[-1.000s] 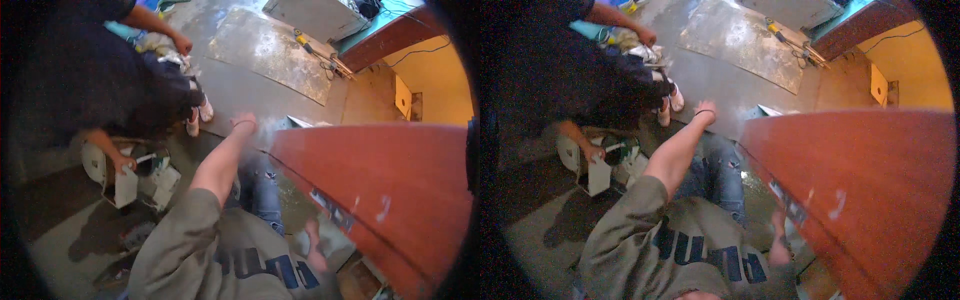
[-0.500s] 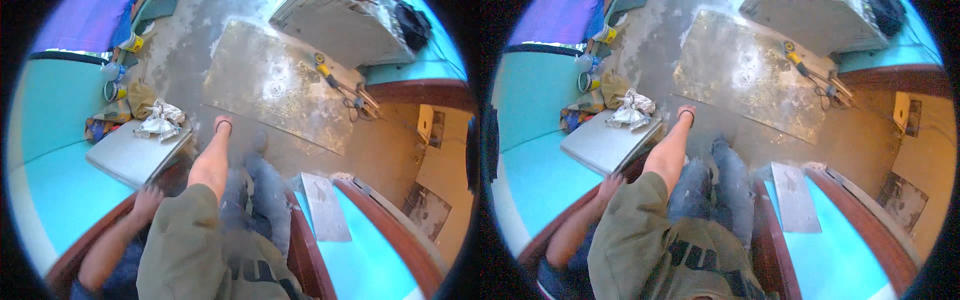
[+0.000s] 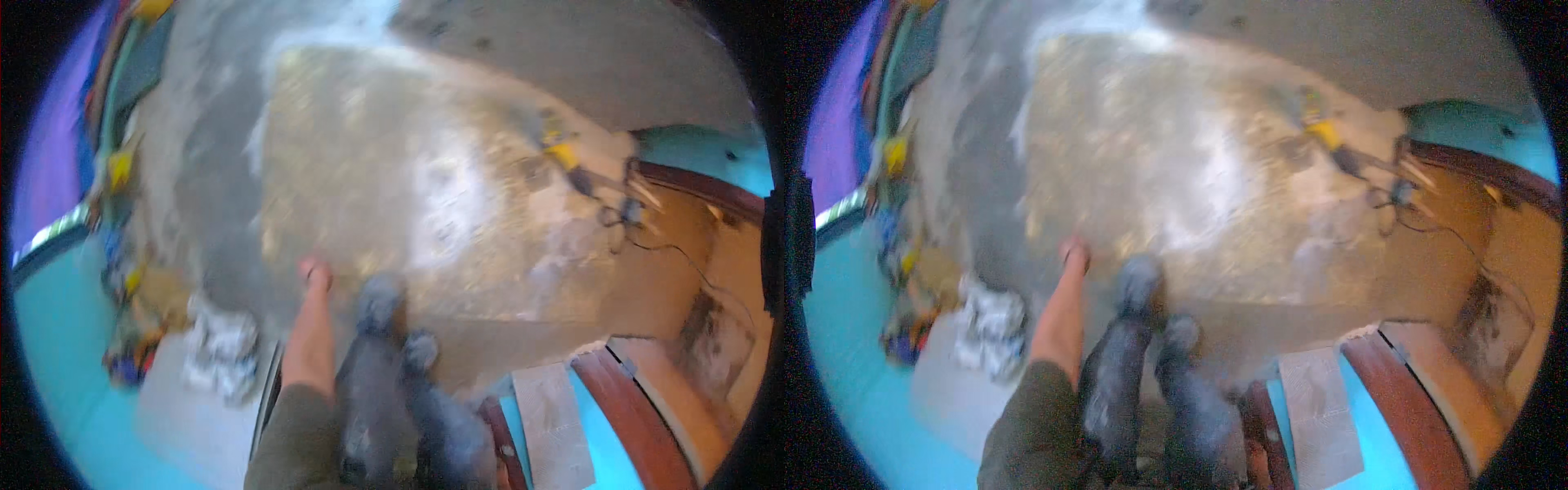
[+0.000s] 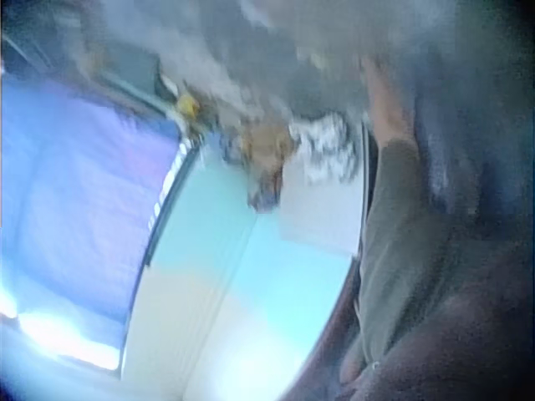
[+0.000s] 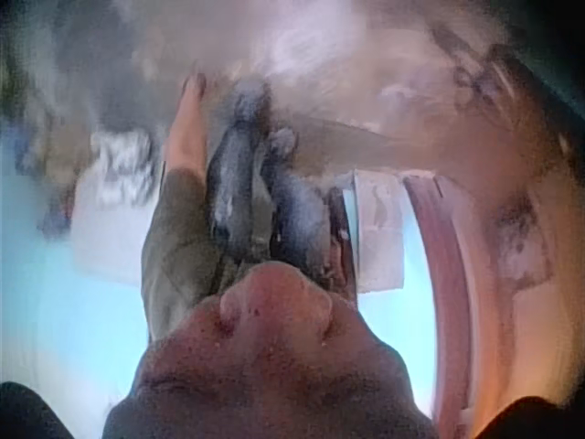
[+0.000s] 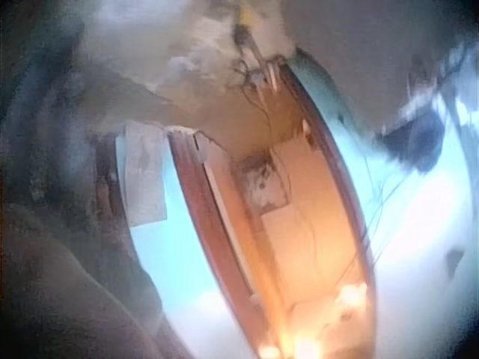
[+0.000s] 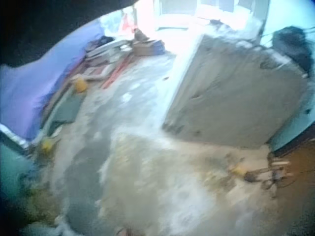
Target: The person prepares the concrete subfloor by scraping it with a trowel, then places a pre-cut floor tile around a drain and taps it into place with a rubber mallet.
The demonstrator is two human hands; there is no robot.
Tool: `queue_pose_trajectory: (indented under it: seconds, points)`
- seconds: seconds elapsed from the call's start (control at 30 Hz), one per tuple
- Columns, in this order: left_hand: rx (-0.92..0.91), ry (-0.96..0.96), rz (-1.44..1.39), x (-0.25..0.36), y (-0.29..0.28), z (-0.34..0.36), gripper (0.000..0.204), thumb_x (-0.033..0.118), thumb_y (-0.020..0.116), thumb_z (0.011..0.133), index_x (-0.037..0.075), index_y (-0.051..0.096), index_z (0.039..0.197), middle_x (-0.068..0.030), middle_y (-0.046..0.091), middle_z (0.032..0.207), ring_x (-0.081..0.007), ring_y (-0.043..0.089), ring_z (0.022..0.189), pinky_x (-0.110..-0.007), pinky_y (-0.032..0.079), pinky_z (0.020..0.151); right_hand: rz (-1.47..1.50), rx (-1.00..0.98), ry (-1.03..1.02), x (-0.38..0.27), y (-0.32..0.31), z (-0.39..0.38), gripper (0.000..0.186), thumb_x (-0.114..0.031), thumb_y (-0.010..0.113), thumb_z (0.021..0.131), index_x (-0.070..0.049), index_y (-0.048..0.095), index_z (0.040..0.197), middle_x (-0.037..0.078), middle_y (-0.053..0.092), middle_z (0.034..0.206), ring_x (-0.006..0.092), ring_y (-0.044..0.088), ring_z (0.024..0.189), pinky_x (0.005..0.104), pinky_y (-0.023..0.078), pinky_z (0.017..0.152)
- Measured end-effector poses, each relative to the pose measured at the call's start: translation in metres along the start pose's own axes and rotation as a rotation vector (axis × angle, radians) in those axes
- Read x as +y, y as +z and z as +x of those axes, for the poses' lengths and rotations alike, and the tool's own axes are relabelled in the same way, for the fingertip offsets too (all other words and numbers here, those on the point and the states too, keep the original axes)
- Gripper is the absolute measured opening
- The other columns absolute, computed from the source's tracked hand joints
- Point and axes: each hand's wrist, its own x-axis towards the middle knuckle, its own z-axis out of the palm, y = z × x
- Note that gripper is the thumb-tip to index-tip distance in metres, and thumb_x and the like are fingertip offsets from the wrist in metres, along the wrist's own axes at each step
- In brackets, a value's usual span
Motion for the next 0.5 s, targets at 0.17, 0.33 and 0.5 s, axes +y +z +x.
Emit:
queue_pose_trajectory:
  seconds: [0.17,0.33,0.5]
  points:
    - [0.285,-0.143,-0.901,0.07,-0.005,-0.1,0.035,0.029,0.055,0.093,0.001,0.058,0.113,-0.0124,0.064,0.108,-0.0254,0.06,0.091,-0.037,0.049,0.079,0.138,-0.015,0.147,-0.014,-0.016,-0.032,0.026,-0.027,0.057,0.086,-0.009,0.065,0.103,0.011,0.066,0.095,0.0258,0.065,0.084,0.0424,0.052,0.077]
    - [0.406,0.431,-1.572,0.1,-0.224,-0.274,0.015,0.016,0.059,0.091,0.002,0.058,0.094,-0.008,0.057,0.076,-0.0184,0.055,0.071,-0.037,0.049,0.069,-0.046,0.253,-0.263,-0.016,-0.056,-0.091,0.031,-0.022,0.043,0.093,0.001,0.062,0.086,0.018,0.061,0.078,0.0319,0.061,0.077,0.0434,0.049,0.071]
    - [0.887,0.972,-0.986,0.184,-0.537,-0.484,0.022,0.029,0.059,0.09,0.008,0.062,0.095,-0.0164,0.065,0.089,-0.0345,0.062,0.084,-0.043,0.048,0.074,0.667,0.563,-0.161,-0.035,-0.11,-0.098,0.025,-0.019,0.066,0.076,-0.008,0.065,0.099,0.017,0.067,0.086,0.033,0.065,0.08,0.0426,0.05,0.073]
